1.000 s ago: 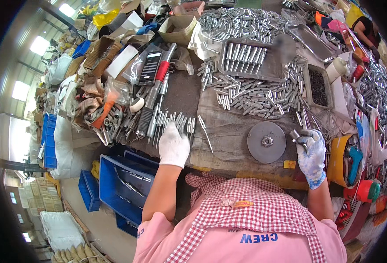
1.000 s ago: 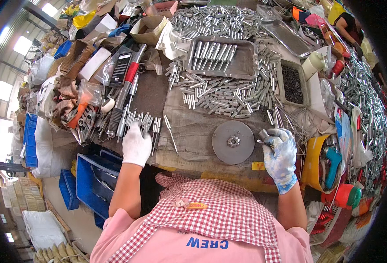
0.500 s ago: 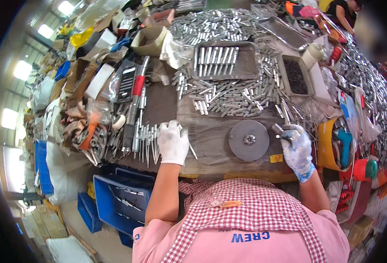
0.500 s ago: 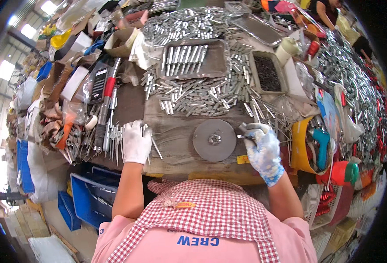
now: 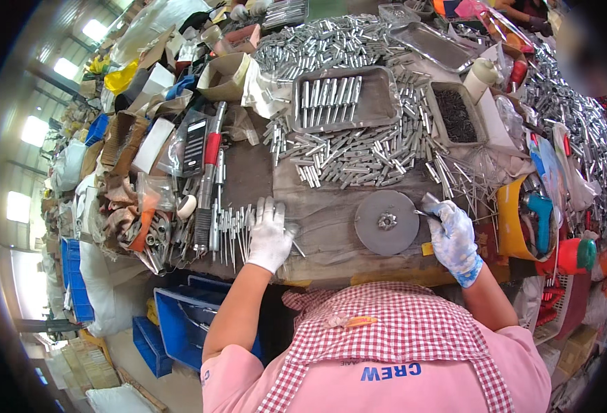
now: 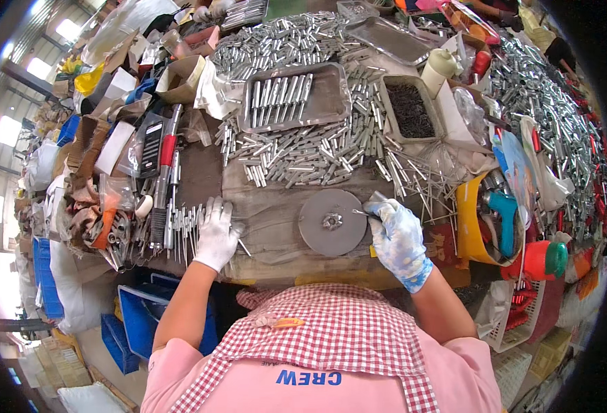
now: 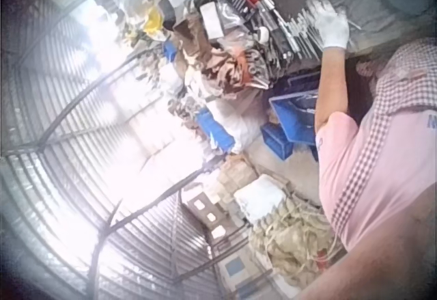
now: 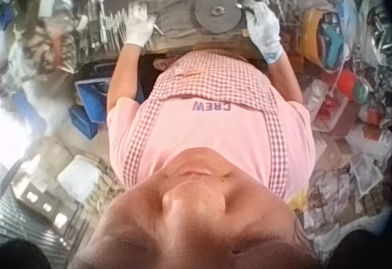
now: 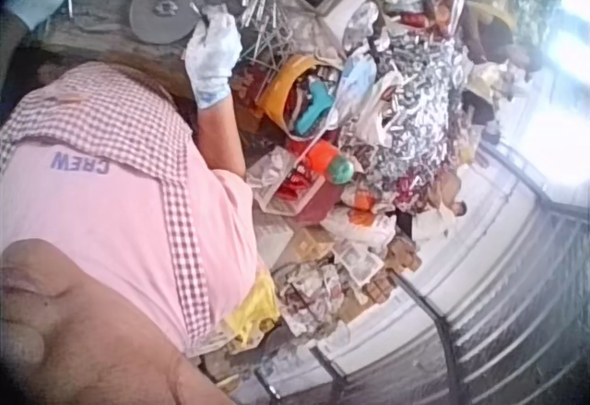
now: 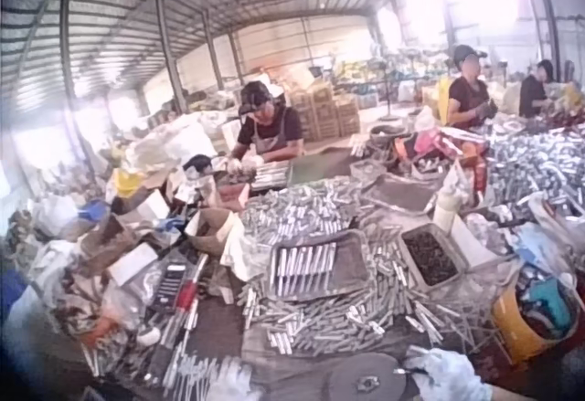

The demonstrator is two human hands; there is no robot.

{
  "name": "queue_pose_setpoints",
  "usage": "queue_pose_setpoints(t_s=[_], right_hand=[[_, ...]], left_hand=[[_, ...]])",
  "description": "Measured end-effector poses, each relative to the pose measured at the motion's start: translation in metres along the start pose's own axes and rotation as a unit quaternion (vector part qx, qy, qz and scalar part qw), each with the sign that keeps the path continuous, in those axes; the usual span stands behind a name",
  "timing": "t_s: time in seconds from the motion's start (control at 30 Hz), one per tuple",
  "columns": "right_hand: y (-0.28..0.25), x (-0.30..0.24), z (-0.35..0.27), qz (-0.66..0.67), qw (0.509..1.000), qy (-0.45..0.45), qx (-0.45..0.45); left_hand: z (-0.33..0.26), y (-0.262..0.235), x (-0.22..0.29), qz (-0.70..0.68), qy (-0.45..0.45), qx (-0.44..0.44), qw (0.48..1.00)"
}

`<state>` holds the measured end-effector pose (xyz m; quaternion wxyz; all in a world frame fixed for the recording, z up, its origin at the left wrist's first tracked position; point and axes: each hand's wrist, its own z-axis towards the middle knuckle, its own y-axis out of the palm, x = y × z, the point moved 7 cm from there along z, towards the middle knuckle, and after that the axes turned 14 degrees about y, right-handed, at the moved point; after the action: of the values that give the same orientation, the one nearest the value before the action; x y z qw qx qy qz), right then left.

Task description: The person assembles metal components by inserting thin metal pins into small metal pieces, pressing them on a round metal block using a cylindrical tool, and lining up the assembled parts on the table.

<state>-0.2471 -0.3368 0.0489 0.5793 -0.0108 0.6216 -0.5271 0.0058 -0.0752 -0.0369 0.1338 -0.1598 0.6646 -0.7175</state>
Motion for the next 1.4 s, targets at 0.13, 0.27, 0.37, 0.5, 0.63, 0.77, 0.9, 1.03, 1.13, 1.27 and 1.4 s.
queue_pose_setpoints(t_s=[0.13, 0.27, 0.37, 0.5, 0.63, 0.77, 0.9, 1.03, 1.13, 1.27, 1.4], right_hand=[[0.005, -0.004, -0.001, -0.026, 0.999, -0.023, -0.015], [0.010, -0.009, -0.003, -0.028, 0.998, -0.054, -0.020], [0.011, -0.013, -0.005, -0.032, 0.997, -0.073, -0.023], [0.014, -0.014, -0.008, -0.018, 0.996, -0.076, -0.050], [0.013, -0.015, -0.011, -0.028, 0.996, -0.076, -0.047], [0.016, -0.017, -0.010, -0.021, 0.996, -0.067, -0.053], [0.015, -0.021, -0.006, -0.029, 0.995, -0.089, -0.030], [0.013, -0.018, -0.002, -0.007, 0.997, -0.074, -0.031], [0.010, -0.021, -0.001, 0.002, 0.997, -0.070, -0.023], [0.012, -0.019, -0.001, -0.004, 0.997, -0.067, -0.025], [0.016, -0.022, -0.003, 0.001, 0.997, -0.057, -0.045]], left_hand=[[0.004, 0.004, -0.004, 0.038, -0.004, -0.013, 0.999], [0.010, 0.003, -0.010, 0.044, -0.012, 0.007, 0.999], [0.012, 0.003, -0.016, 0.023, -0.015, -0.005, 1.000], [0.009, 0.007, -0.024, -0.008, -0.003, 0.000, 1.000], [0.007, -0.004, -0.010, 0.010, 0.053, 0.019, 0.998], [-0.003, -0.005, -0.013, 0.012, 0.107, 0.023, 0.994], [0.003, -0.014, -0.009, 0.013, 0.109, 0.015, 0.994], [0.031, -0.057, -0.020, -0.095, 0.040, 0.164, 0.981], [0.066, -0.077, -0.043, -0.111, -0.051, 0.177, 0.977], [0.136, -0.055, -0.101, -0.125, -0.140, 0.166, 0.968], [0.185, -0.029, -0.113, -0.098, -0.151, 0.066, 0.981]])
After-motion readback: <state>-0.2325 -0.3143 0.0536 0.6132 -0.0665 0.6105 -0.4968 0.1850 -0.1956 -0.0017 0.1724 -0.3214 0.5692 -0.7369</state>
